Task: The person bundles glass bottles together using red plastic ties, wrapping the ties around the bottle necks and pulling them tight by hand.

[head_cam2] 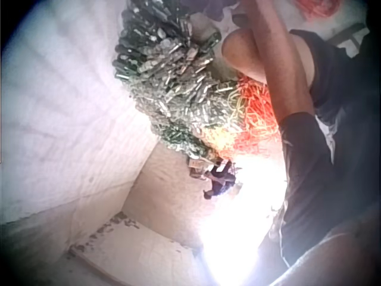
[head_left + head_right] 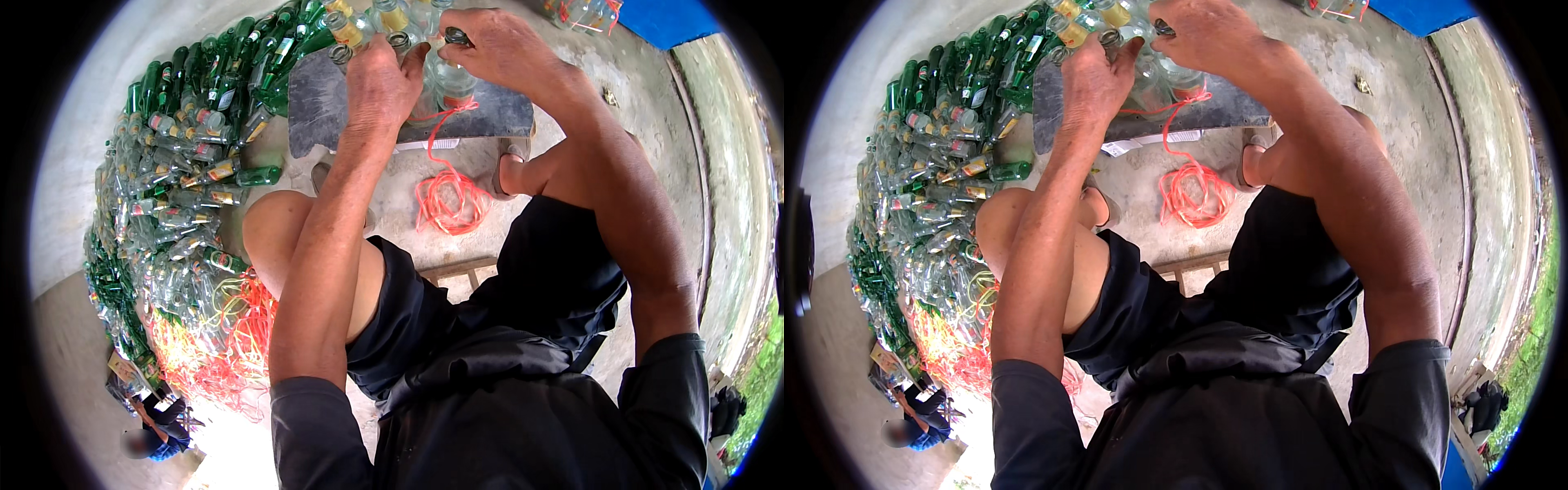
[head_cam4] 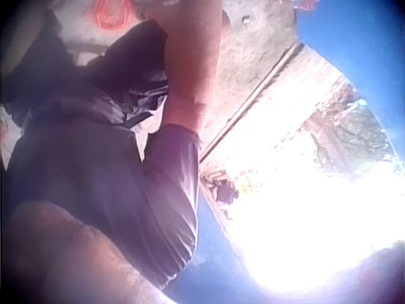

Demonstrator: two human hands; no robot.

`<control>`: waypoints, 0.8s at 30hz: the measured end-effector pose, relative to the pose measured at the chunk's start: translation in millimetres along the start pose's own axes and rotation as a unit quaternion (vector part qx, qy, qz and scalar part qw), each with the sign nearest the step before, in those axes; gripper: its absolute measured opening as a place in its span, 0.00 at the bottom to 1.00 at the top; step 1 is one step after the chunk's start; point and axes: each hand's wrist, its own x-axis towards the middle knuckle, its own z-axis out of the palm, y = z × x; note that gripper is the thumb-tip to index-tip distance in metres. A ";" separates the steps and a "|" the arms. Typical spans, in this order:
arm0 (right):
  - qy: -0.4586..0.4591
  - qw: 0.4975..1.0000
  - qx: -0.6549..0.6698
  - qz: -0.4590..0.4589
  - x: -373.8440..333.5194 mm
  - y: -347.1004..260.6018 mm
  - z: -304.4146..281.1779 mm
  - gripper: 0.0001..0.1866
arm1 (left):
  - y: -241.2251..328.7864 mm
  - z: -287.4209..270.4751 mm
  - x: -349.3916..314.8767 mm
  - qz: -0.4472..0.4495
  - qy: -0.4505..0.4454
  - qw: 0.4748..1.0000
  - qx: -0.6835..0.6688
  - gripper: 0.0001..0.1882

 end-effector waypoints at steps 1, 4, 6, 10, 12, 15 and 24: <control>0.004 1.000 -0.005 -0.005 0.9 2.2 2.0 0.11 | 1.2 0.1 -0.2 0.006 0.002 1.000 0.001 0.21; -0.049 0.995 0.053 0.063 4.5 -2.8 -2.3 0.13 | 0.8 -2.3 -3.1 0.013 0.007 1.000 0.004 0.21; -0.083 0.987 0.083 0.109 7.1 -7.0 -7.3 0.16 | 1.4 -4.7 -5.0 0.008 0.004 1.000 -0.002 0.21; -0.100 0.983 0.087 0.128 8.4 -11.5 -12.4 0.17 | 2.2 -8.1 -2.7 0.012 -0.015 1.000 -0.001 0.20; -0.096 0.984 0.083 0.122 8.0 -7.2 -11.6 0.17 | 5.3 -8.9 -1.7 0.004 -0.026 1.000 0.000 0.20; -0.075 0.989 0.073 0.101 10.0 -1.2 -4.9 0.15 | 8.0 -10.5 -2.1 0.018 -0.015 1.000 0.001 0.19; -0.101 0.983 0.092 0.123 14.4 -19.2 -16.3 0.13 | 12.5 -18.8 -20.0 -0.056 -0.024 0.997 -0.051 0.19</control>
